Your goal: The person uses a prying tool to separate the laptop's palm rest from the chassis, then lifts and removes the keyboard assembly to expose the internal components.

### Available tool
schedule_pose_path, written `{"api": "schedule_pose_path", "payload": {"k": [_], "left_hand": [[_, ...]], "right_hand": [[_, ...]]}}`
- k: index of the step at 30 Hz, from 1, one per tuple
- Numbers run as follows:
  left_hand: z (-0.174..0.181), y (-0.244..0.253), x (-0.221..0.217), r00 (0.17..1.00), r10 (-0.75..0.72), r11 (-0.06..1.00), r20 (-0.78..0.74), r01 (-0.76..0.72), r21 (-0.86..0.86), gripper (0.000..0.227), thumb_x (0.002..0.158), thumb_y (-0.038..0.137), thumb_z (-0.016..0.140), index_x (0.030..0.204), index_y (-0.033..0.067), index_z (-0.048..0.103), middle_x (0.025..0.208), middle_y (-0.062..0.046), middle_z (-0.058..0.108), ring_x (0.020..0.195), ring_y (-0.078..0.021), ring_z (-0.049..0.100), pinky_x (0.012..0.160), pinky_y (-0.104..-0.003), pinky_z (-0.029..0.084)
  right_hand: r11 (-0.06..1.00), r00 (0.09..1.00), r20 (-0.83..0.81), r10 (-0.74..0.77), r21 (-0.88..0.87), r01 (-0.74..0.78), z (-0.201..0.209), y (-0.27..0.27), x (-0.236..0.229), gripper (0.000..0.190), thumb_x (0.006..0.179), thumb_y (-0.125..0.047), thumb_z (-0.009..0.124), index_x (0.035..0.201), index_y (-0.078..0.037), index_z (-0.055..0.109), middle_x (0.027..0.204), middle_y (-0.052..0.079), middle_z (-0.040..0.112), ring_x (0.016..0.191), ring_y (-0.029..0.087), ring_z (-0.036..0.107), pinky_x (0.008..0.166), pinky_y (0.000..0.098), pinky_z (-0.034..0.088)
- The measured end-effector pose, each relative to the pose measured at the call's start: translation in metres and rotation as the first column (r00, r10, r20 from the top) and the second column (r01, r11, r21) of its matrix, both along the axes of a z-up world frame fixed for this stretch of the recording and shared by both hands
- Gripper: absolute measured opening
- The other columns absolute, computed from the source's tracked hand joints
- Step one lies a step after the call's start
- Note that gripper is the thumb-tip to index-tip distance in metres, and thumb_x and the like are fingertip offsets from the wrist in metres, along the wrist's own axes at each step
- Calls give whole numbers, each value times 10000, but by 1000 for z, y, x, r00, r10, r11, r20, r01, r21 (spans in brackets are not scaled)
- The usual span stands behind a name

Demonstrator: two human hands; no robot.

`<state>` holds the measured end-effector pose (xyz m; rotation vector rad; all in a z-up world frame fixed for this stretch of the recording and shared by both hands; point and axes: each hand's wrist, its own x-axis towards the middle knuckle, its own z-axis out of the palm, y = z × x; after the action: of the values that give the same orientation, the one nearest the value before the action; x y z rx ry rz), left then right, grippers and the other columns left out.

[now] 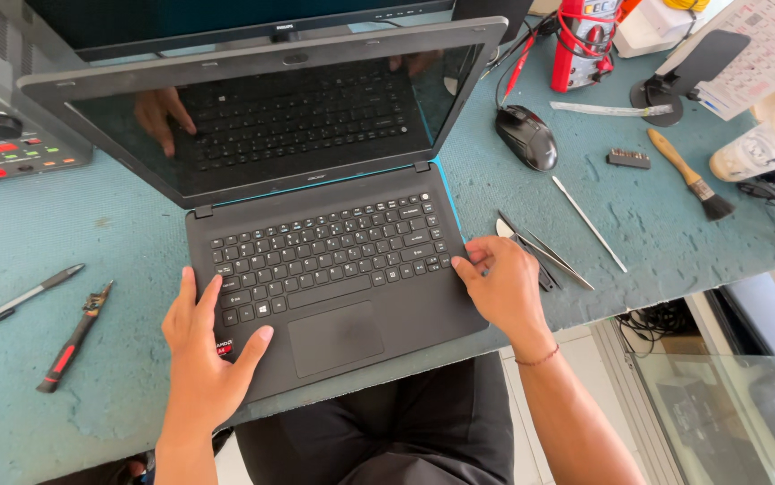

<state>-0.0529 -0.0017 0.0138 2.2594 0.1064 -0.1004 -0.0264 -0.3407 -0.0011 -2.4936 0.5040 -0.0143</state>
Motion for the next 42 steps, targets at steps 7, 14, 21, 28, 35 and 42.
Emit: {"api": "schedule_pose_path", "payload": {"k": [7,14,21,28,35,42], "left_hand": [[-19,-2,-7,941,41,992,335,-79,101,536,830,325,616,1317,129,510,1511,-95,359,1360,-315,285,1039,-507,341],[-1,-51,-6,577,-370,928,728,187,323,166,843,193,658,921,46,666,1047,-113,628,941,-313,604,853,-446,502],[-12,-110,-4,413,-661,749,626,408,522,140,862,188,686,908,70,626,1106,-114,598,1017,-305,546,839,-436,475],[-12,-128,4,345,-748,657,567,506,559,286,786,245,786,921,59,617,1104,-104,572,1007,-299,515,815,-409,445],[-10,-131,6,322,-752,648,575,519,557,184,834,203,721,867,55,617,1049,-107,596,964,-290,521,778,-398,433],[-12,-128,6,300,-722,674,623,506,538,228,867,236,720,841,41,605,984,-103,597,940,-284,538,777,-387,438]], "right_hand": [[996,989,-138,-45,73,56,11,2,13,269,803,-320,702,965,-110,662,821,2,688,802,153,642,819,277,480],[997,994,-113,16,81,-7,8,0,24,290,806,-274,699,1030,-97,647,892,28,657,892,212,611,837,317,462],[999,988,-150,42,18,-40,16,4,30,402,817,-423,660,993,-62,631,881,53,636,907,270,601,806,359,444],[997,973,-217,79,15,-77,24,1,33,422,840,-418,683,652,-103,474,583,6,500,678,240,502,666,339,396],[994,974,-206,91,79,-76,20,-5,33,481,827,-421,710,585,-121,421,533,-21,423,615,183,407,623,315,371],[976,965,-260,33,217,25,23,-10,17,247,833,-340,705,754,-128,607,657,-30,569,631,105,515,627,254,414]]}}
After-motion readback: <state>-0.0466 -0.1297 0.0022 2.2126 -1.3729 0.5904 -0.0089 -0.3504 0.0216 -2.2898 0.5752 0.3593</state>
